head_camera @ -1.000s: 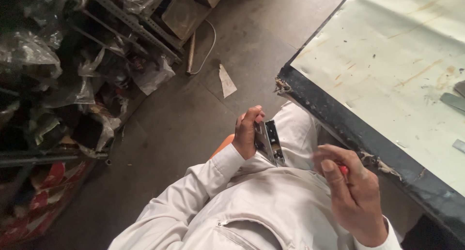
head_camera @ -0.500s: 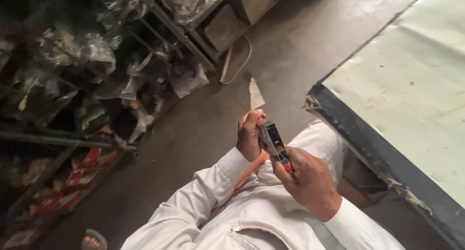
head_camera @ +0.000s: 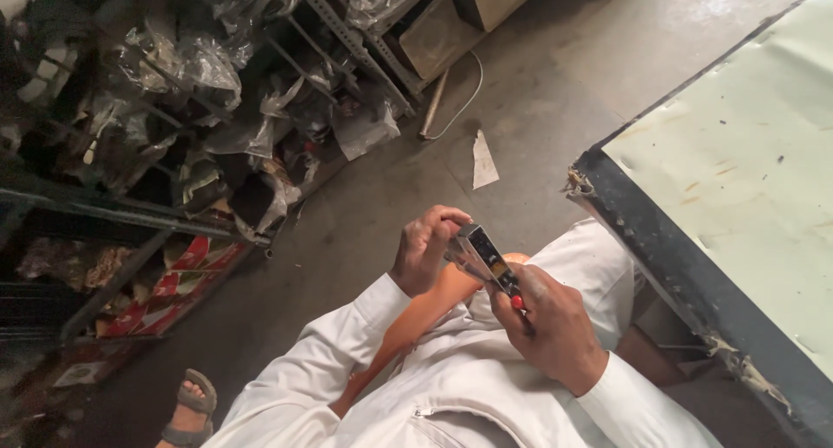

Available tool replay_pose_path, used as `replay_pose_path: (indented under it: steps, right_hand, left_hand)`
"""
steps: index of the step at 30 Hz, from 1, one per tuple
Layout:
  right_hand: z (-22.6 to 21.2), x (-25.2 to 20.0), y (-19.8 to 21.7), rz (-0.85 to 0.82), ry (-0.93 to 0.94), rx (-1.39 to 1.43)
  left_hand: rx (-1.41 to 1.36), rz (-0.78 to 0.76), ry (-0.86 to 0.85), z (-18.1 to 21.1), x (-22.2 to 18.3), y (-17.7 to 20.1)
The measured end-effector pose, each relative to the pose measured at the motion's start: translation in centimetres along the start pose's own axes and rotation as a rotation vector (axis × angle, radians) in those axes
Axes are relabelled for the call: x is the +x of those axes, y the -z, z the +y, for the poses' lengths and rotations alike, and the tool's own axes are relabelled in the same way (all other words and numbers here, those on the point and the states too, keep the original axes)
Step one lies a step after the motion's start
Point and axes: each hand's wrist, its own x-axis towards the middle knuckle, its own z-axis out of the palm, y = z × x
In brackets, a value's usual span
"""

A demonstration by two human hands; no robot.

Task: Disassembling, cleaning, and repairing a heavy-duty metal stapler gun.

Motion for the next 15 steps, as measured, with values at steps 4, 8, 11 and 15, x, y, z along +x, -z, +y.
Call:
replay_pose_path:
  steps: [4,8,11,15]
  right_hand:
    - [0.9,-0.7,0.3,0.01,0.03,0.01]
    - [1.3,-1.1,0.6,0.024,0.045,0.023]
    - [1.6,-1.3,0.4,0.038,0.082,0.02]
    - [1.1,-1.2,0.8,0.045,0.13,0.021]
  left_hand:
    - [0.092,-0.074,-0.127,0.9,0.0,0.3]
    - [0.257,-0.139,-0.357,1.3,0.3,0.4]
    - [0.37,-0.138,-0.378,0.7,0.2,0.5]
    - [0.51,-0.107,-0.402,0.4,0.1,0.3]
